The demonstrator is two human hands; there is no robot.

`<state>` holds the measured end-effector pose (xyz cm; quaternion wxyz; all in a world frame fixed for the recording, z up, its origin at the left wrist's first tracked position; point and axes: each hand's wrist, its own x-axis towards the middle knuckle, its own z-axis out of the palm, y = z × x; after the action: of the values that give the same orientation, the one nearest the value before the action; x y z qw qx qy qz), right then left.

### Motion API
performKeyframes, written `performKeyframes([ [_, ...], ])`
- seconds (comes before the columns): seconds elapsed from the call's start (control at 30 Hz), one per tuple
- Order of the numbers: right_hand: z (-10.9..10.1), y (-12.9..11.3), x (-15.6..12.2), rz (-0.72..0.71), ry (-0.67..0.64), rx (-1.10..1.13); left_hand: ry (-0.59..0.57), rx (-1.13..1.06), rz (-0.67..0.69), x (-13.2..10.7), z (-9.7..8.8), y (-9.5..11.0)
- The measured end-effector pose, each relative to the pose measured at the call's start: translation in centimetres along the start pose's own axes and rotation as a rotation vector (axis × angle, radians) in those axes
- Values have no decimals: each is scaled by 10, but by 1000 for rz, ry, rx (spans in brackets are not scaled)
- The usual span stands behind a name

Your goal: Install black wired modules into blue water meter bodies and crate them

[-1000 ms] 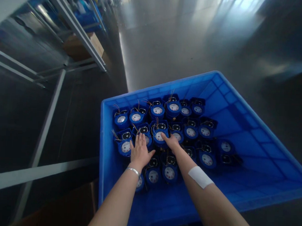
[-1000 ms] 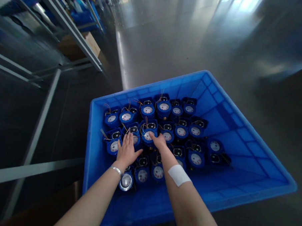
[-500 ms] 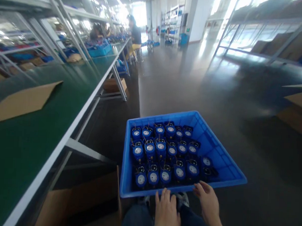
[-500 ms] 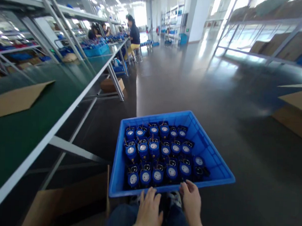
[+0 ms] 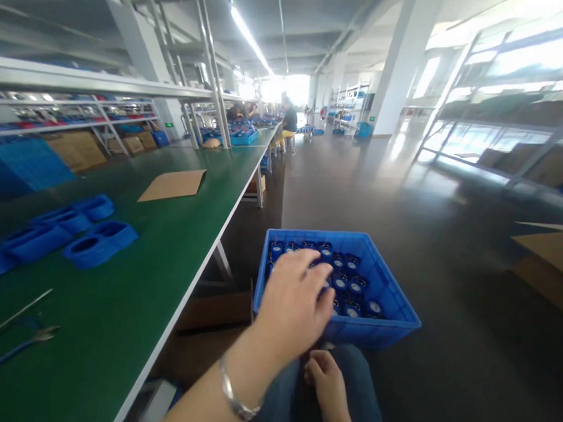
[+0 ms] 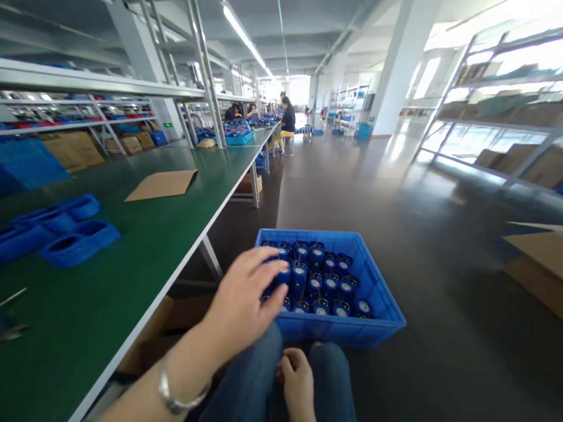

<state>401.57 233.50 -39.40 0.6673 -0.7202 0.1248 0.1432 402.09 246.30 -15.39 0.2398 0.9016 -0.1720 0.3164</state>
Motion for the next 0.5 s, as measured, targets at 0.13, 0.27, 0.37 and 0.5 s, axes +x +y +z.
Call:
performKeyframes([
  [0.13, 35, -6, -36, 4, -174, -50, 214, 226, -105, -32, -105, -2],
  [0.27, 72, -29, -50, -52, -353, -130, 117, 458, -179, -111, -167, -8],
  [0.37, 101, -52, -49, -119, -471, -195, -13, 627, -334, -201, -182, -26],
  [0.5, 146, -79, -46, -205, -611, -254, -162, 866, -546, -335, -173, -34],
])
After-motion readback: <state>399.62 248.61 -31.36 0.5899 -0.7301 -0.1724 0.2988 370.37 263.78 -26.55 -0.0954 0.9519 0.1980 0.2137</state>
